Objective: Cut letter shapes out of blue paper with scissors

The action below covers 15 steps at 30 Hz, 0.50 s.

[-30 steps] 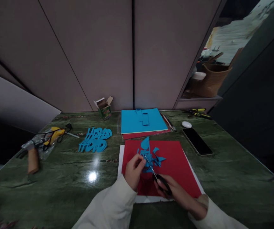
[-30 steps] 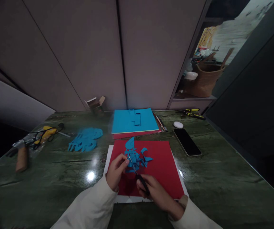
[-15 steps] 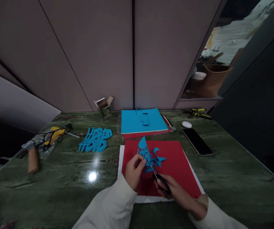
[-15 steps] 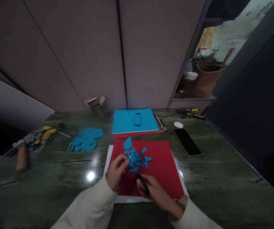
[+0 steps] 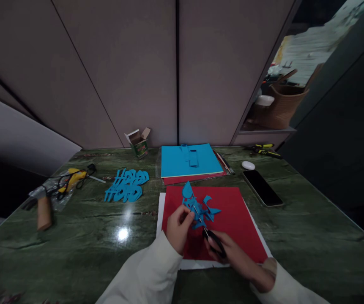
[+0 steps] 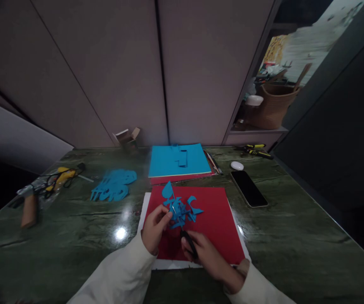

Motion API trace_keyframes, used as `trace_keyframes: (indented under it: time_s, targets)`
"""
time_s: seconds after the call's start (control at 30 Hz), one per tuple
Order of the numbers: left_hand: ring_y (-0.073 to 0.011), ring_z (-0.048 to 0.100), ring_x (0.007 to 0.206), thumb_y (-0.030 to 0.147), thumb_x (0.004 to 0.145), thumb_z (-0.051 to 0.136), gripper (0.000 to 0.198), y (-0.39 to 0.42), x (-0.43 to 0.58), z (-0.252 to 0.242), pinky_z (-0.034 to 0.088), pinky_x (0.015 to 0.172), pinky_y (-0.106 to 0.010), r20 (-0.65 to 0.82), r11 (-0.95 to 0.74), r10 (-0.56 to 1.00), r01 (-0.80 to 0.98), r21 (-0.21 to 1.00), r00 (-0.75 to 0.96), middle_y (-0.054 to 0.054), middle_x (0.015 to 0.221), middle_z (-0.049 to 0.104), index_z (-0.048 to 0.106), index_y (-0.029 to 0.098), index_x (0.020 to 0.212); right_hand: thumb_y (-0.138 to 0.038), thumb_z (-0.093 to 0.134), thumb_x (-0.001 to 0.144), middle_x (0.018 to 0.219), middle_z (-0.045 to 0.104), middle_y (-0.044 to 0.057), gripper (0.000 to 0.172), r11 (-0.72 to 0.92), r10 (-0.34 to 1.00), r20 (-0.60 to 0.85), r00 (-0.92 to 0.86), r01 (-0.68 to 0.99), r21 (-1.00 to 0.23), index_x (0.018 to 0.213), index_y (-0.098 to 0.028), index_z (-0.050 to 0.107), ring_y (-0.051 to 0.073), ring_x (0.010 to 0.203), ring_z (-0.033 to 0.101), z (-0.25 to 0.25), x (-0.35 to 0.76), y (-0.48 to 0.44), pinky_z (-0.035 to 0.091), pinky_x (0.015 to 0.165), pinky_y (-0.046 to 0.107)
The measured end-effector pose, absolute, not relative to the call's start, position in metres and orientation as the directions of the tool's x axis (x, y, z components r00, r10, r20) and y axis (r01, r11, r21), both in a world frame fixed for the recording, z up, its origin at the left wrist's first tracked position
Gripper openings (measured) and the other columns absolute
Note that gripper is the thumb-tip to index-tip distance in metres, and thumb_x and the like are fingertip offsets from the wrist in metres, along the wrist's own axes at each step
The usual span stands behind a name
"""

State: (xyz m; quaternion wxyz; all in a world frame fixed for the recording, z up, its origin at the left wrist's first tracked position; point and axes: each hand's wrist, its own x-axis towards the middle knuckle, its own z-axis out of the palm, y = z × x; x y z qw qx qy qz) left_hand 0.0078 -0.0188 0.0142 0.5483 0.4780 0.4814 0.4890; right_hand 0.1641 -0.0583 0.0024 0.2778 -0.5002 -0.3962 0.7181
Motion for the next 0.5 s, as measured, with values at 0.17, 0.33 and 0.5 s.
trace_keyframes:
  time_s: [0.17,0.33,0.5]
  targets:
    - [-0.0099,0.049,0.052,0.034,0.073,0.054,0.019,-0.019,0.008,0.012,0.036,0.051,-0.02,-0.089,0.091,0.995,-0.057,0.994,0.042,0.004,0.054,0.05,0.049,0.016,0.067,-0.056,0.061,0.062,0.061,0.043,-0.004,0.043,-0.532,0.804,-0.498,-0.326,-0.02,-0.846,0.072,-0.017,0.049,0.007,0.05,0.04,0.006,0.162,-0.057,0.027,0.044,0.018]
    - [-0.0101,0.049,0.049,0.034,0.07,0.057,0.02,-0.015,0.007,0.012,0.034,0.047,-0.02,-0.125,0.128,0.991,-0.054,0.99,0.048,0.002,0.053,0.055,0.052,0.015,0.066,-0.055,0.055,0.068,0.056,0.04,-0.005,0.04,-0.452,0.83,-0.435,-0.349,0.034,-0.891,0.067,-0.016,0.046,0.006,0.047,0.036,0.01,0.162,-0.055,0.023,0.043,0.018]
    - [-0.0093,0.047,0.043,0.033,0.067,0.061,0.02,-0.014,0.006,0.015,0.033,0.044,-0.021,-0.152,0.16,0.986,-0.131,0.978,0.071,0.004,0.047,0.053,0.053,0.015,0.062,-0.058,0.053,0.069,0.053,0.039,-0.006,0.042,-0.436,0.818,-0.419,-0.394,0.052,-0.899,0.067,-0.016,0.044,0.006,0.044,0.034,0.014,0.164,-0.056,0.021,0.041,0.018]
